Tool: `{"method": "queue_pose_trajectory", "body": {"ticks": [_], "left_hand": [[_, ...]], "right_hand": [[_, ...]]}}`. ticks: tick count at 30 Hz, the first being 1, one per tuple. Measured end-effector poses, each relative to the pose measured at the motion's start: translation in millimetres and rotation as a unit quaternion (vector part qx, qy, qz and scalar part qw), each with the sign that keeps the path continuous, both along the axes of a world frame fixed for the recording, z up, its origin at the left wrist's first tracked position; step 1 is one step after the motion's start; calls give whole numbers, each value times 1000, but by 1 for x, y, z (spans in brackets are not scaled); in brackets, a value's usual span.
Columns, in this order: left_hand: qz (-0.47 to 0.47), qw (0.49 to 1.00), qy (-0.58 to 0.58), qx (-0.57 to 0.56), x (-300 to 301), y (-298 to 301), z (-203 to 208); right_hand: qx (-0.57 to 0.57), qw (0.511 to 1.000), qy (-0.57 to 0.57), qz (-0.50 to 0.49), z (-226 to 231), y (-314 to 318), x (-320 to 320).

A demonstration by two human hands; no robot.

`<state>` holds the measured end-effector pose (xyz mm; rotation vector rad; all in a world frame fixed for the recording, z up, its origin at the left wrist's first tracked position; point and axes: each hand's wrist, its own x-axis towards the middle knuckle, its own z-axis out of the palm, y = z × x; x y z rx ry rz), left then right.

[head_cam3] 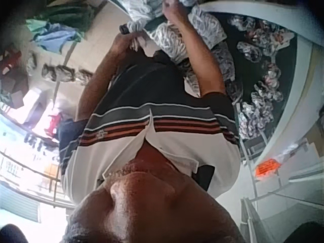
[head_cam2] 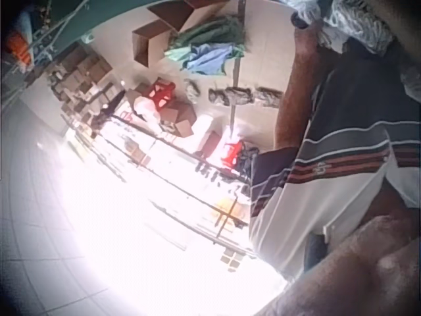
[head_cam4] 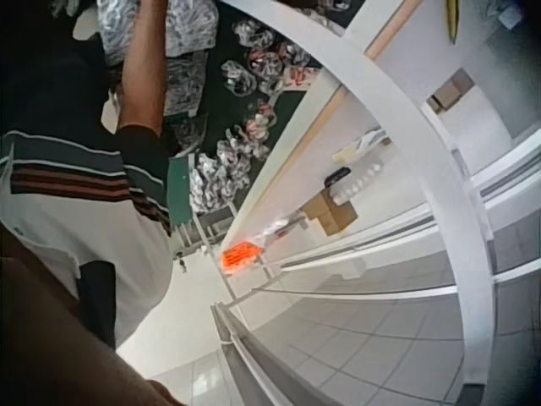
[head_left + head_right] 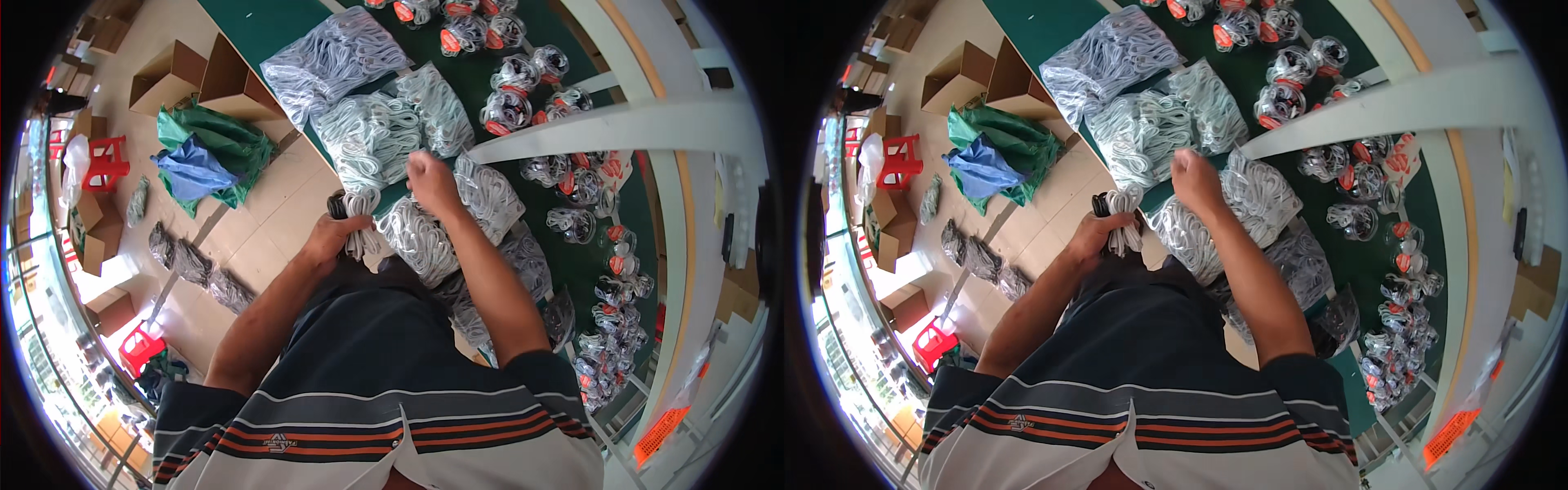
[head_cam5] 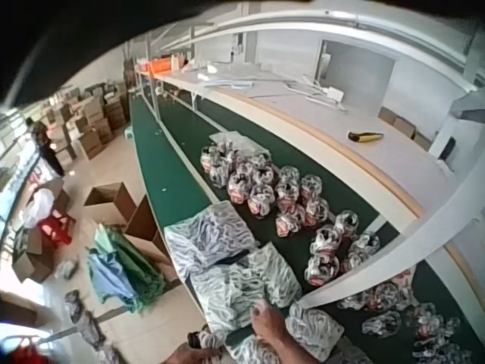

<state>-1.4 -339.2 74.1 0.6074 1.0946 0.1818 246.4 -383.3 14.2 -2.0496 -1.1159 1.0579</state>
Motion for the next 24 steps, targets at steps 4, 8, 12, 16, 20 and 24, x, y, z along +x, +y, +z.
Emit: {"method": "queue_pose_trajectory", "body": {"ticks": [4, 8, 12, 16, 20, 24], "left_hand": [[23, 999, 27, -12, -39, 21, -7], [39, 998, 44, -30, -73, 50, -15], [26, 998, 42, -42, -88, 86, -17], [-76, 992, 98, -19, -93, 128, -24], [-82, 995, 54, -1, -69, 159, -9], [-110, 994, 26, 12, -52, 178, 7]], "right_hand": [[-24, 979, -183, -89, -91, 77, 9], [-113, 945, -269, -146, -116, 104, 4], [-192, 945, -180, -196, -98, 120, 10], [-98, 946, -61, -305, -80, 112, 4], [-11, 937, -35, -346, -86, 80, 13], [45, 920, -54, -386, -79, 67, 11]]}}
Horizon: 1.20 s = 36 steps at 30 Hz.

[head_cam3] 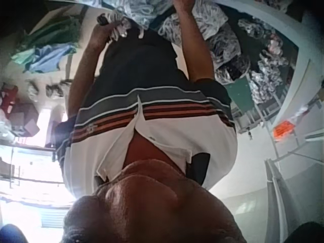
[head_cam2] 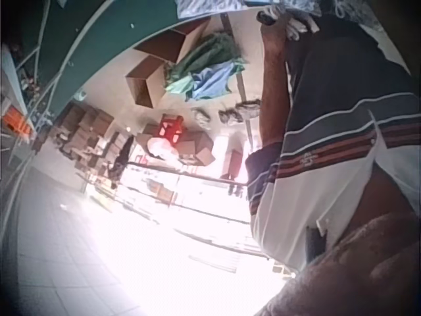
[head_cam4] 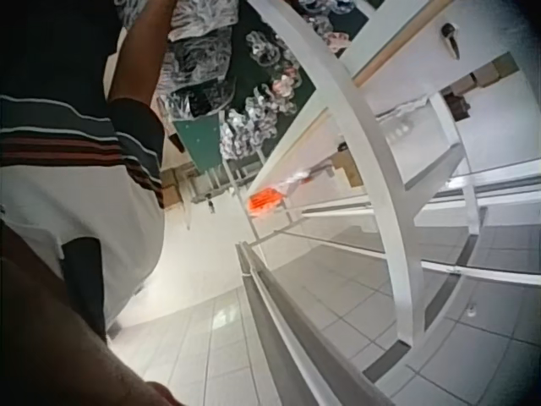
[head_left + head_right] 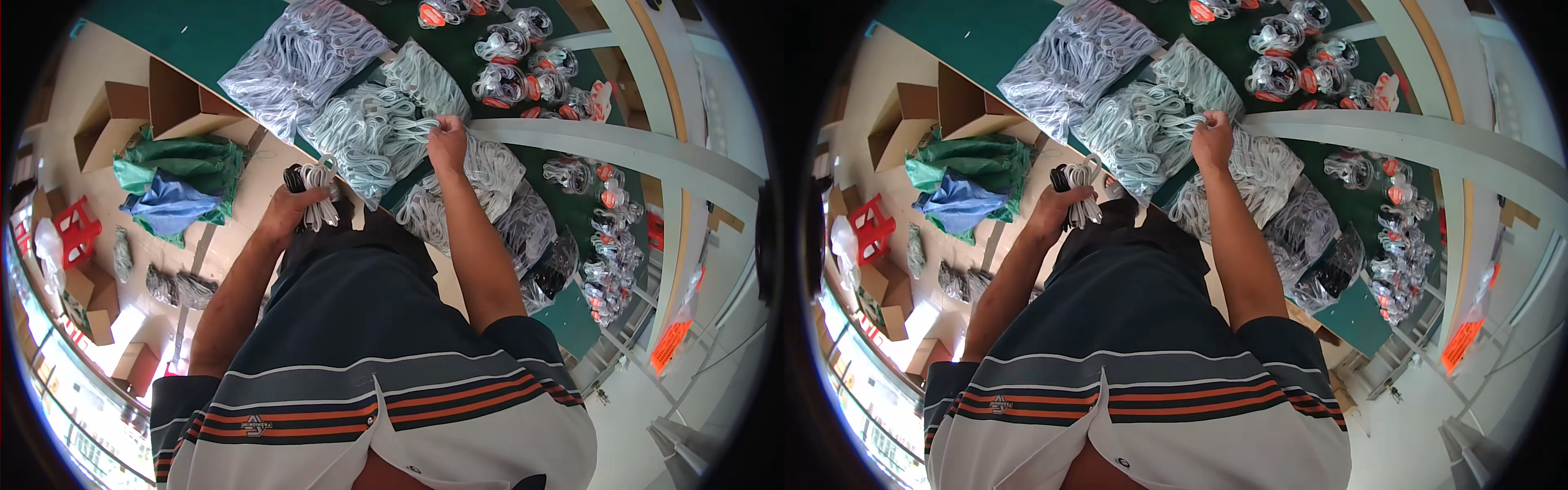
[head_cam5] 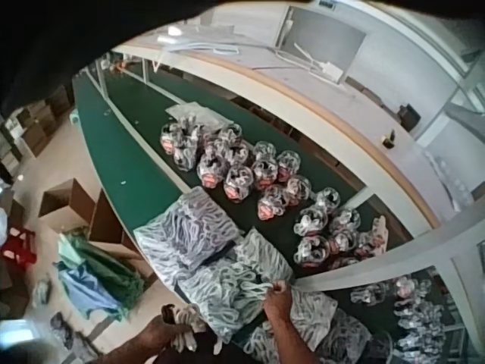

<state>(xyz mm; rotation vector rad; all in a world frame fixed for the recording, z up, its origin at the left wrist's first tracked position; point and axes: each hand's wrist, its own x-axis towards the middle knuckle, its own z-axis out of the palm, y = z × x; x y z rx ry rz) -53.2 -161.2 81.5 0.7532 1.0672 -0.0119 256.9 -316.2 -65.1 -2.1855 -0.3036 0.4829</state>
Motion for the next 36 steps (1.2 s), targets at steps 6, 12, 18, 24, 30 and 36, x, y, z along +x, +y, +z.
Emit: {"method": "queue_pose_trajectory", "body": {"ticks": [6, 12, 18, 24, 30, 36], "left_hand": [[-35, 998, -36, 28, 10, 11, 4], [-186, 951, -97, 229, 40, 28, 22], [-239, 956, -162, 53, 58, 34, -7], [-59, 965, -214, -140, 47, 9, -22], [-46, 973, -179, -140, 28, 16, -26], [-28, 980, -152, -124, 9, 22, -25]], "right_hand": [[79, 993, 70, -45, 54, -9, -5], [82, 965, 223, 110, 145, 4, -32], [128, 913, 335, 195, 158, 28, -60], [130, 921, 316, 187, 118, 24, -58], [-193, 960, -37, 201, 26, 2, -16], [-233, 951, -59, 195, 14, -5, -3]]}}
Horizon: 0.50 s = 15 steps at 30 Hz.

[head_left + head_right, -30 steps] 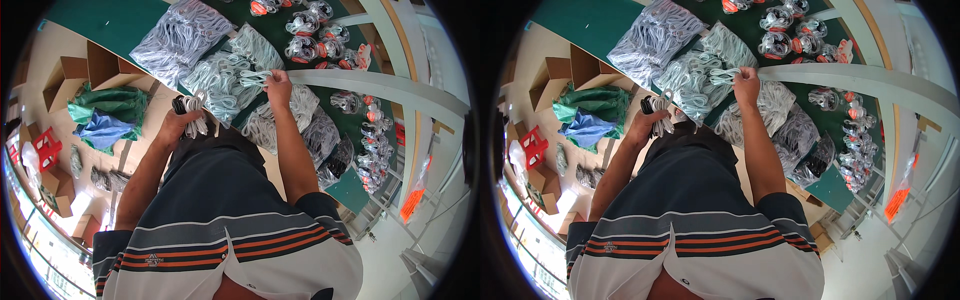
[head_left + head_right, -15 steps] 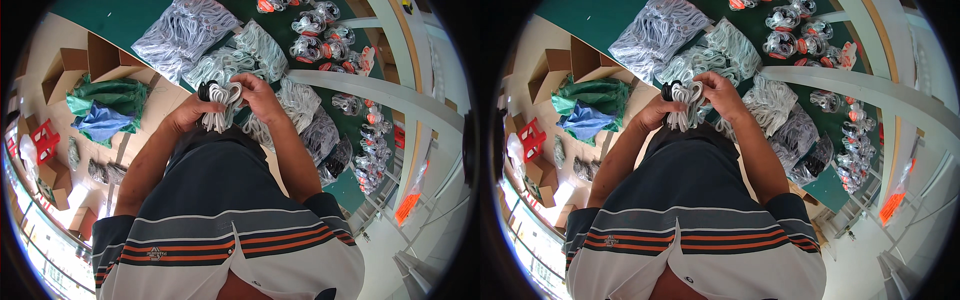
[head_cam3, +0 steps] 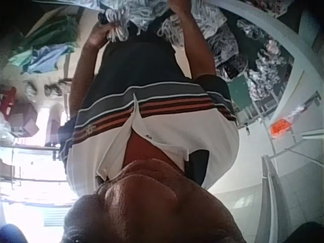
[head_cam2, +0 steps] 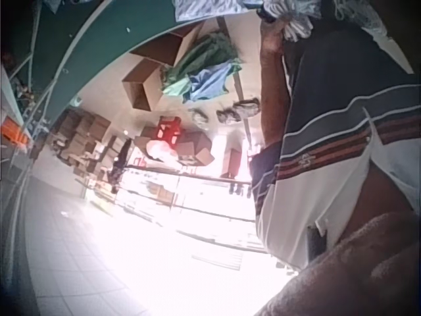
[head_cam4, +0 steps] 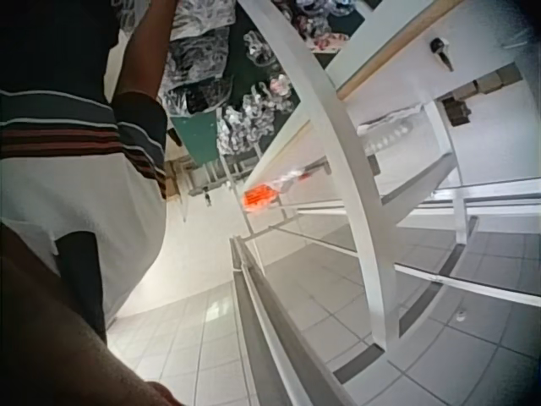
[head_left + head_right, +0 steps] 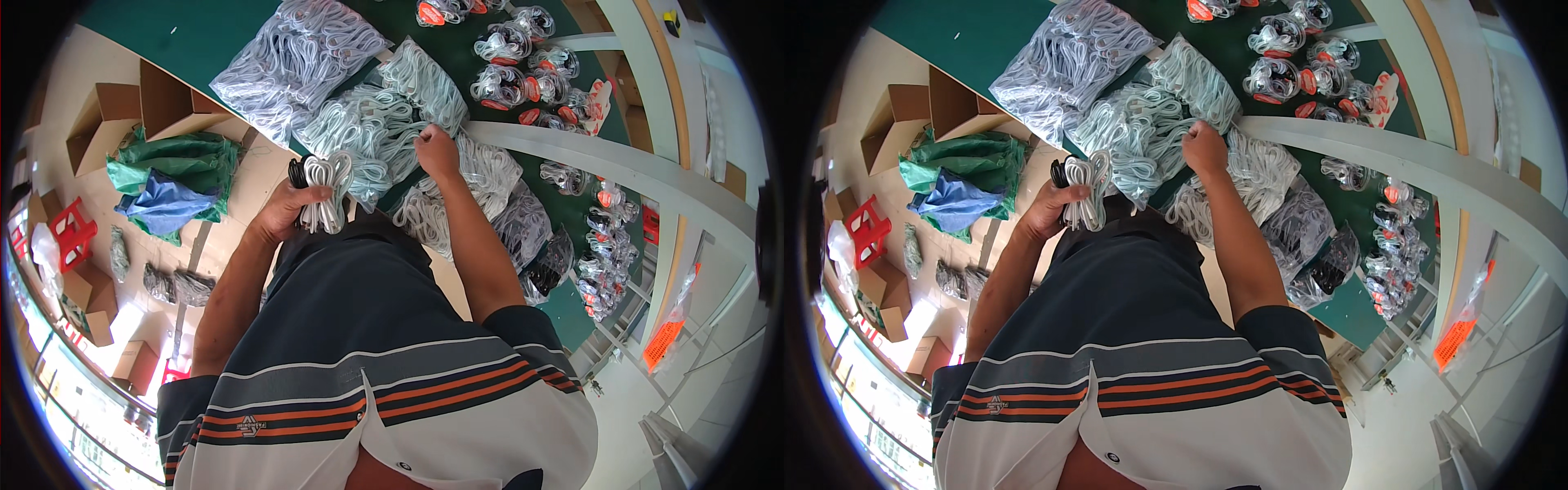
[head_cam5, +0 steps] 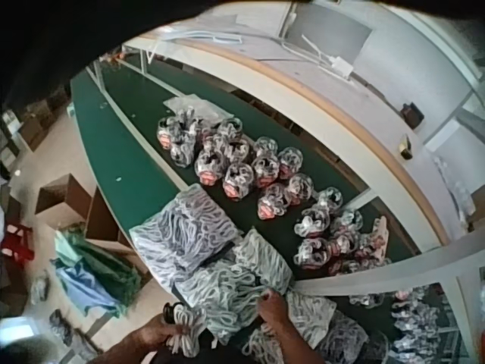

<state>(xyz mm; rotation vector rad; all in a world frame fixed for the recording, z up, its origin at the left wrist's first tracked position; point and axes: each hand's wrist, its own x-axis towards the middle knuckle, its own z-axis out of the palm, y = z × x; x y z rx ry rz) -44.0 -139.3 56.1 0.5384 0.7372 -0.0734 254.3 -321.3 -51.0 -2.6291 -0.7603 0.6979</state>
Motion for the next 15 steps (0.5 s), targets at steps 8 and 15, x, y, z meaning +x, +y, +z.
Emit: {"method": "queue_pose_trajectory", "body": {"ticks": [8, 15], "left_hand": [[-5, 1000, 9, 29, 13, 10, 1], [-12, 997, 0, 76, 46, 9, 9]], "right_hand": [[120, 990, 48, 56, 108, 10, -15], [228, 946, 189, 130, 166, 41, -43]]}}
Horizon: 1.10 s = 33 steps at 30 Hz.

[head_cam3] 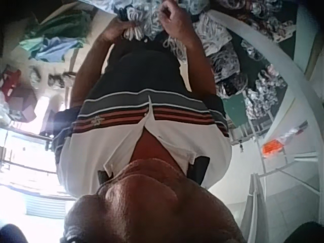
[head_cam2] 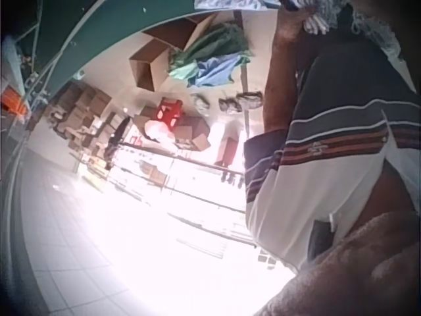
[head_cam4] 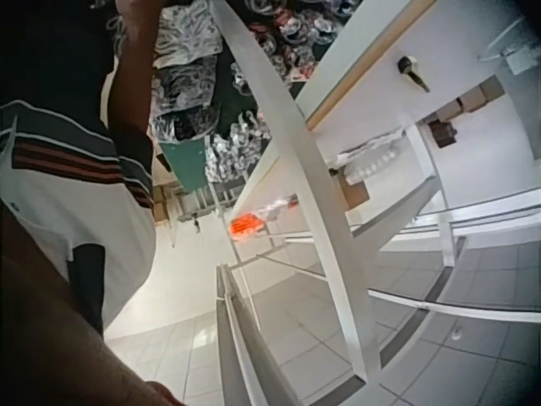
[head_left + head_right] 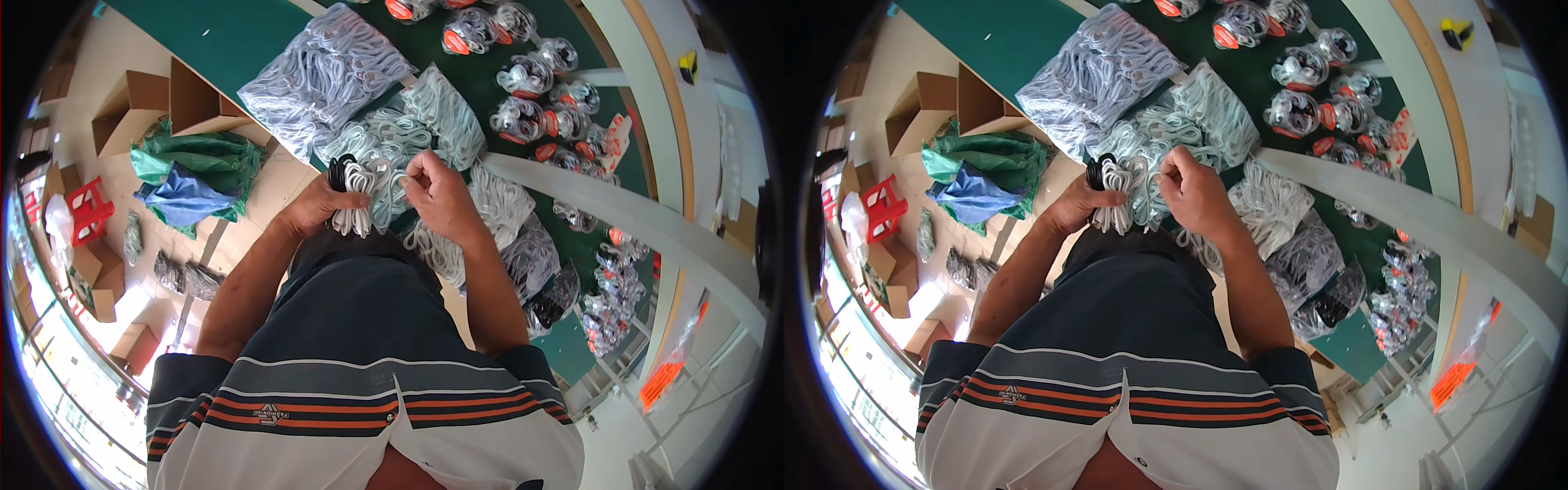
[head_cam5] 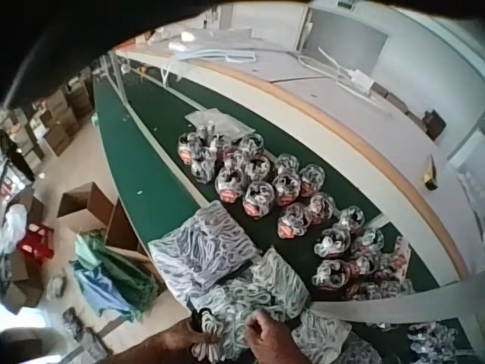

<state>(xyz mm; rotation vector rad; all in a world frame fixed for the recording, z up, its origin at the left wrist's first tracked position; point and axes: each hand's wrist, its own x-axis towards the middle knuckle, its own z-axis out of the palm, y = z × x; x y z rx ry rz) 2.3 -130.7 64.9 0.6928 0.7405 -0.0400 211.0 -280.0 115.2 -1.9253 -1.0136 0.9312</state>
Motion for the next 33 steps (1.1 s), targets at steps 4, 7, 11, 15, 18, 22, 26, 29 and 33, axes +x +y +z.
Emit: {"method": "queue_pose_trajectory", "body": {"ticks": [4, 7, 11, 15, 18, 22, 26, 29, 33], "left_hand": [[36, 999, -3, -37, -7, 2, 8], [63, 995, -15, -81, -16, 11, 11], [144, 983, -15, -117, -28, 29, 6], [136, 988, -12, -78, -60, 85, -3], [137, 989, -16, -62, -84, 125, -1], [142, 988, -21, -56, -110, 165, -1], [161, 986, 5, -31, -134, 180, 0], [161, 986, 7, -47, -135, 189, 2], [158, 986, 16, -59, -134, 195, -2]], "right_hand": [[22, 1000, 6, 7, -17, 25, -11], [15, 999, -27, 18, -32, 49, -26], [19, 998, -42, -45, -47, 89, -58], [-40, 982, 184, 0, -51, 159, -50], [-27, 993, 115, -16, -92, 224, -37], [-124, 974, -185, -32, -145, 298, -37], [-307, 913, -268, -29, -146, 339, -56], [-287, 926, -240, -43, -162, 338, -54], [-230, 944, -222, -76, -178, 334, -60]]}}
